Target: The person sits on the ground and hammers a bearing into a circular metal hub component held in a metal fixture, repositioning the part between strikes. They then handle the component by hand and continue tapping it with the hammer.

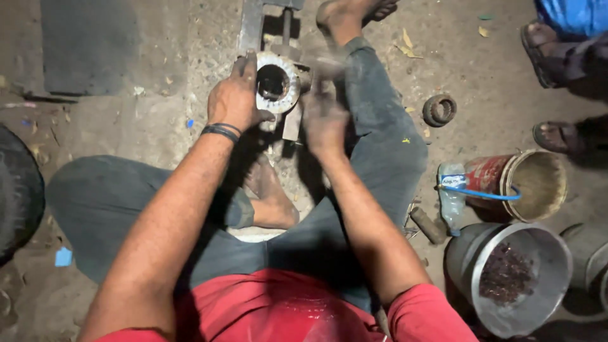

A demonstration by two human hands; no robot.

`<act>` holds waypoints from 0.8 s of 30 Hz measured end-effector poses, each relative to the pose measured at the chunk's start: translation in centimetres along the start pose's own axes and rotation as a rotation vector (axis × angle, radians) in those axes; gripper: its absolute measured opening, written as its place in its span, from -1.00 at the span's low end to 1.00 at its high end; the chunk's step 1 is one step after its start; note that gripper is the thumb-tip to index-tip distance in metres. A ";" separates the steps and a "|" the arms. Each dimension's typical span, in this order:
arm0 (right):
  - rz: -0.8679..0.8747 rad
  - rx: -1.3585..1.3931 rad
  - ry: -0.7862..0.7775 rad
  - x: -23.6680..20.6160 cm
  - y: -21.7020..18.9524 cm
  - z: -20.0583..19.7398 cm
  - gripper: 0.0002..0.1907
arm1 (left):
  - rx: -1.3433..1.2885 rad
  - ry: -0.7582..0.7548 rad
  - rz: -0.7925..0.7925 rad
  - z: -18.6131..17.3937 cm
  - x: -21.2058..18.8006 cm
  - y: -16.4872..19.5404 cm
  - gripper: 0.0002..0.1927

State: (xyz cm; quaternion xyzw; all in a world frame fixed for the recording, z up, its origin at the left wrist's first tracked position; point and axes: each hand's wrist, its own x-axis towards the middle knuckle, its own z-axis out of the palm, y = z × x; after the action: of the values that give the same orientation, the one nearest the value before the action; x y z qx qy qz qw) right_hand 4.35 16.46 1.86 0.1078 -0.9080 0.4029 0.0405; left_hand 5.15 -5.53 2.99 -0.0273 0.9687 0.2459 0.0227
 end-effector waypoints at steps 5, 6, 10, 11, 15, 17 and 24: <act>0.276 0.149 0.047 -0.9 0.5 0.6 -0.52 | -0.006 0.041 0.028 -0.4 0.4 0.7 0.34; 0.309 0.202 0.079 -1.0 0.7 -0.2 -0.51 | -0.005 0.013 -0.006 -0.4 0.4 0.7 0.33; 0.313 0.429 0.250 -0.2 0.7 -3.9 -0.49 | -0.014 0.014 0.009 -0.6 0.3 0.2 0.27; 0.322 0.515 0.279 -0.1 0.5 -4.2 -0.49 | -0.001 0.000 -0.005 -0.6 0.4 0.2 0.30; 0.020 0.303 0.205 -0.2 -0.4 -2.3 -0.64 | 0.032 -0.028 -0.011 -0.8 0.6 0.1 0.33; -0.189 0.100 0.132 -0.2 -0.7 -0.6 -0.69 | 0.042 -0.017 -0.010 -0.9 0.7 0.2 0.30; 0.510 0.431 -0.063 -0.6 0.0 0.2 -0.54 | 0.049 0.025 0.017 -0.8 0.8 0.0 0.22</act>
State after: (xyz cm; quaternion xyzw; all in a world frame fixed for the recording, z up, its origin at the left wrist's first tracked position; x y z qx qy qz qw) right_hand 4.90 16.39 1.61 -0.1044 -0.8006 0.5791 -0.1132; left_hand 4.37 -5.92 3.67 -0.0213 0.9748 0.2219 0.0093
